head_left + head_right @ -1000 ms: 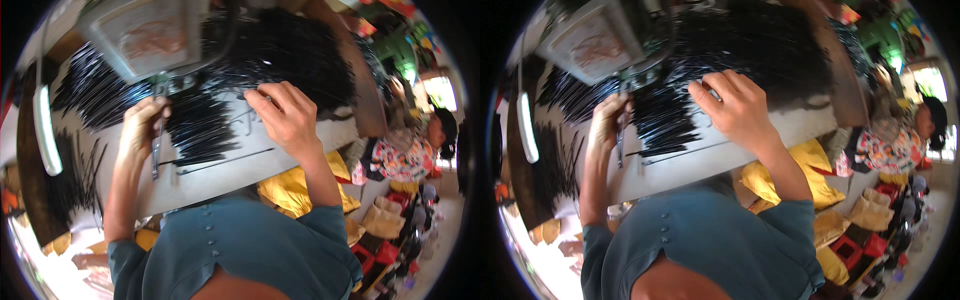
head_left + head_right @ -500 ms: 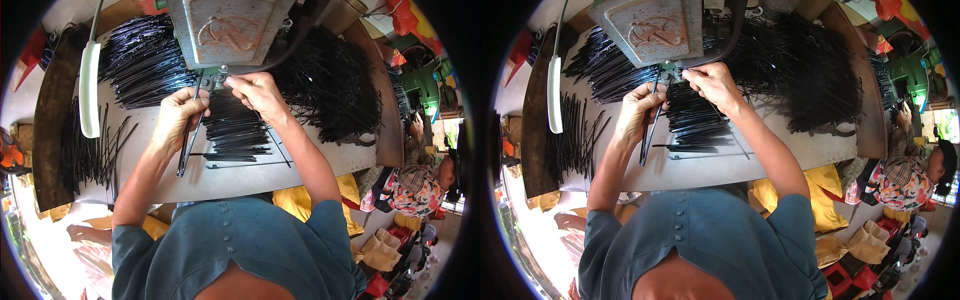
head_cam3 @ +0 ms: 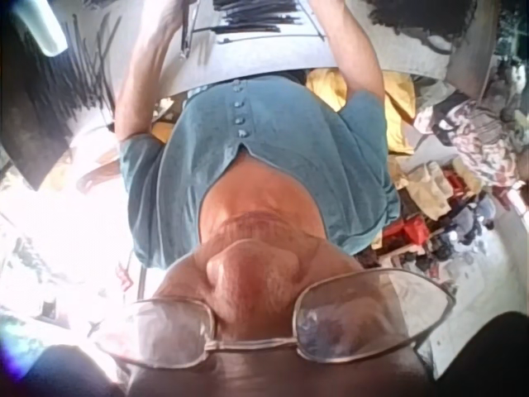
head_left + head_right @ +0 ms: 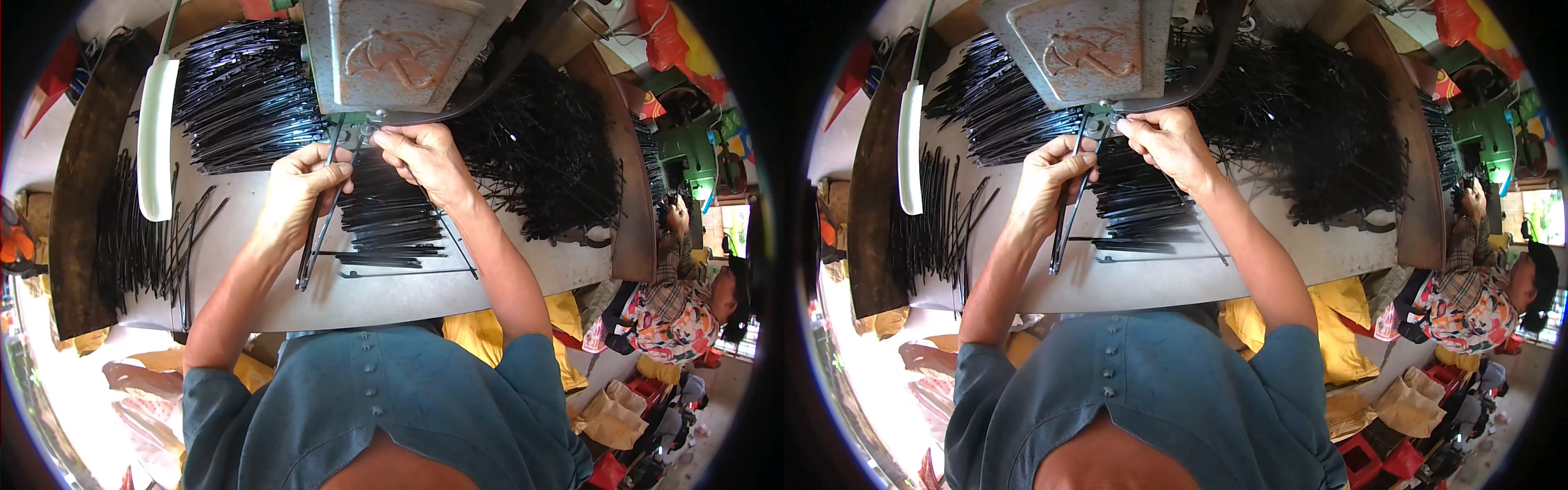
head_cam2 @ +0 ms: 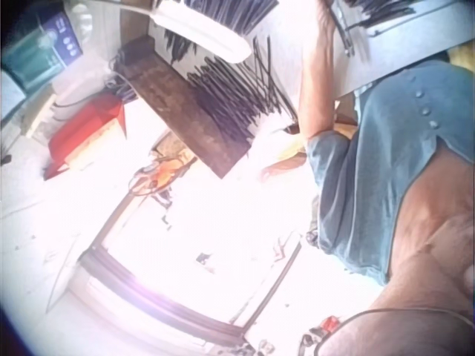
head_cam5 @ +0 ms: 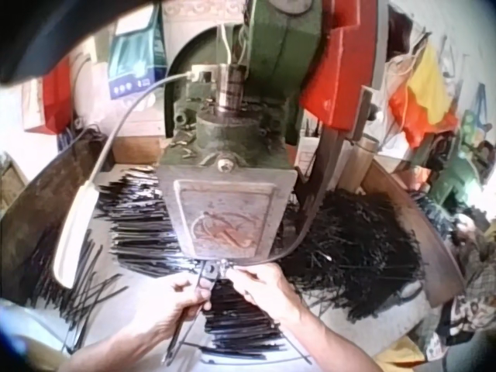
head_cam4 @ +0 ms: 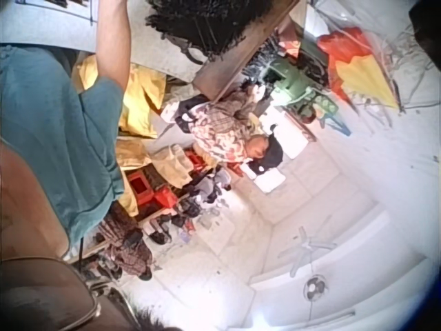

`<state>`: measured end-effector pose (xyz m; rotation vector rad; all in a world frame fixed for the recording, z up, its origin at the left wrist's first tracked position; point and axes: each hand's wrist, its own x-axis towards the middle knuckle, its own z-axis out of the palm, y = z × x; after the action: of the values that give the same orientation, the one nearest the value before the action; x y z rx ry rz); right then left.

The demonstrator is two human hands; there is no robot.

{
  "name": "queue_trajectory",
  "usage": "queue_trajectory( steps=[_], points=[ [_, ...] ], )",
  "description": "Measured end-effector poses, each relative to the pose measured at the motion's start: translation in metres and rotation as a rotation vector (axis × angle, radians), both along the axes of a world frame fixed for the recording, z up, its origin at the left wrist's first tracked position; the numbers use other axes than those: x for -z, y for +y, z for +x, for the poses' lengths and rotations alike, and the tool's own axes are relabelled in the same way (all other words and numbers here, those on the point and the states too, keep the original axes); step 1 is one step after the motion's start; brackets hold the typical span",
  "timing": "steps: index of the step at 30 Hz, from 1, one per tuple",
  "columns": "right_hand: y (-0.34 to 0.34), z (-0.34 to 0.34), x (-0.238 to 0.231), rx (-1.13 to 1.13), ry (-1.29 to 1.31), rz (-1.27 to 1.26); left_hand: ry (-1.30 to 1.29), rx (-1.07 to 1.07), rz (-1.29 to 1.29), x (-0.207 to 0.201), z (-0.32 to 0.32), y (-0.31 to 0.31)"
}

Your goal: The person assembles umbrella ribs by picking up wire pieces, aligning them under a machine press, and joining them together by hand.

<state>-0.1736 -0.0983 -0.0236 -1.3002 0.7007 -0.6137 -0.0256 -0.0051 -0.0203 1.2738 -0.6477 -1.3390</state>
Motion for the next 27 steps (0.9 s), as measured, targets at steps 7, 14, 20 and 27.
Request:
queue_trajectory(
  steps=[7, 14, 20, 27],
  points=[
    [0.002, 0.002, -0.001, 0.029, 0.022, 0.011, -0.001, -0.003, -0.006, 0.003, 0.0, -0.001],
    [0.011, -0.003, -0.004, 0.047, 0.006, 0.221, -0.084, 0.05, 0.001, 0.002, 0.002, 0.003],
    [0.017, 0.001, -0.002, 0.071, -0.085, 0.184, -0.05, 0.045, -0.008, 0.002, -0.004, -0.001],
    [0.017, 0.012, 0.002, 0.171, -0.129, 0.148, -0.063, -0.003, -0.046, 0.01, -0.008, -0.01]
  ],
)
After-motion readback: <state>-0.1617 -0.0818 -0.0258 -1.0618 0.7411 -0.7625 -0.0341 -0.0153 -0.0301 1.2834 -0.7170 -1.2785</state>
